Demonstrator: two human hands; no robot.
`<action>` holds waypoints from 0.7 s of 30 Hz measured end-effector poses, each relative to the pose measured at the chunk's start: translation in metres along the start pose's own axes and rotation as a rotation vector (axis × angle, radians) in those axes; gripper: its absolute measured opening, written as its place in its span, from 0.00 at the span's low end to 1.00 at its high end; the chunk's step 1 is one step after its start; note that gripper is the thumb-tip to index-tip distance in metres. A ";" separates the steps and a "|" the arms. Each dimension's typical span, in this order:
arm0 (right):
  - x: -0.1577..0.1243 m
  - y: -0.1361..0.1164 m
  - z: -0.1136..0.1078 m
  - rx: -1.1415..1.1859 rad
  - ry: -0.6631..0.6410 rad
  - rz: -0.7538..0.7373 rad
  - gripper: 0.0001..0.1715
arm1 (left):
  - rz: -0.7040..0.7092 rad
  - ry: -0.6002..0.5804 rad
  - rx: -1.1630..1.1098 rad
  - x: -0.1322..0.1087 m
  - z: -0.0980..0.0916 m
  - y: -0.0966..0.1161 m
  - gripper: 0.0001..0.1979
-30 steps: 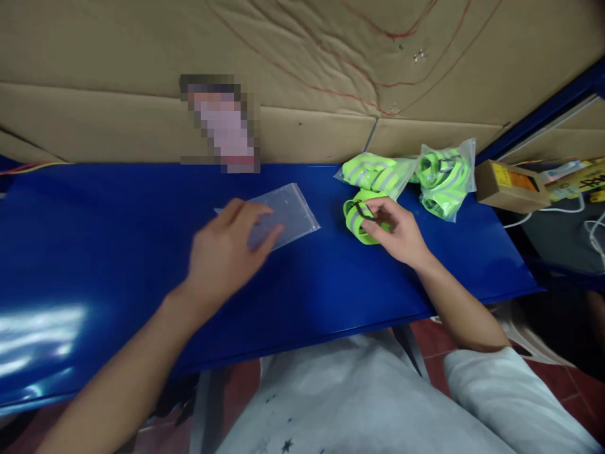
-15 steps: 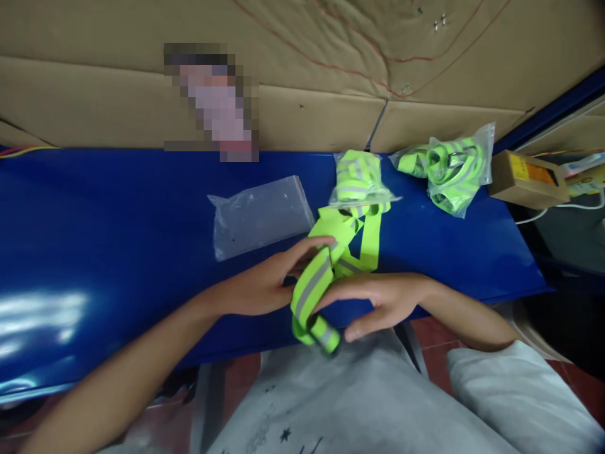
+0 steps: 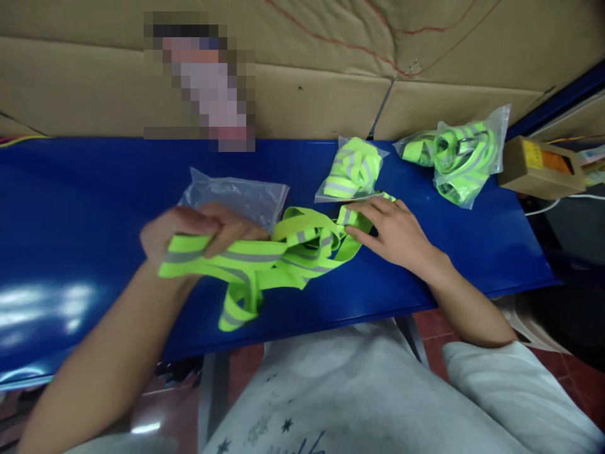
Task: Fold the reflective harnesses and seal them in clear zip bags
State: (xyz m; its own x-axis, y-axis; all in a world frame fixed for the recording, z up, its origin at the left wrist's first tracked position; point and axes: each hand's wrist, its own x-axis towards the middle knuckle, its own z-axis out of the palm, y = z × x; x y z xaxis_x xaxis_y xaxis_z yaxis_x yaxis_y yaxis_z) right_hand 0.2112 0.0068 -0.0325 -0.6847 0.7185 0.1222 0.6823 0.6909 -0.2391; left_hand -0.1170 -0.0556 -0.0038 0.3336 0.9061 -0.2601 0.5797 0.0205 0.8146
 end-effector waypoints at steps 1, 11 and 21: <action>0.000 0.001 0.001 -0.031 0.000 0.022 0.26 | -0.022 0.026 -0.066 0.001 -0.005 -0.003 0.35; 0.000 0.009 0.003 -0.147 0.068 -0.085 0.23 | 0.305 0.462 0.499 0.016 0.028 -0.007 0.14; -0.001 -0.006 0.014 -0.045 0.005 -0.174 0.38 | 0.097 0.271 0.522 0.022 0.054 -0.015 0.37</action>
State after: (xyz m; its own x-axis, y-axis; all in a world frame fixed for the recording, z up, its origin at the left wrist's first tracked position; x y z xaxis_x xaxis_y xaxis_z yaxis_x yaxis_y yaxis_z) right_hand 0.2042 0.0002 -0.0448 -0.7922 0.5881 0.1627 0.5645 0.8076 -0.1705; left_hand -0.0778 -0.0587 -0.0498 0.2419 0.9703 0.0004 0.8678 -0.2165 0.4473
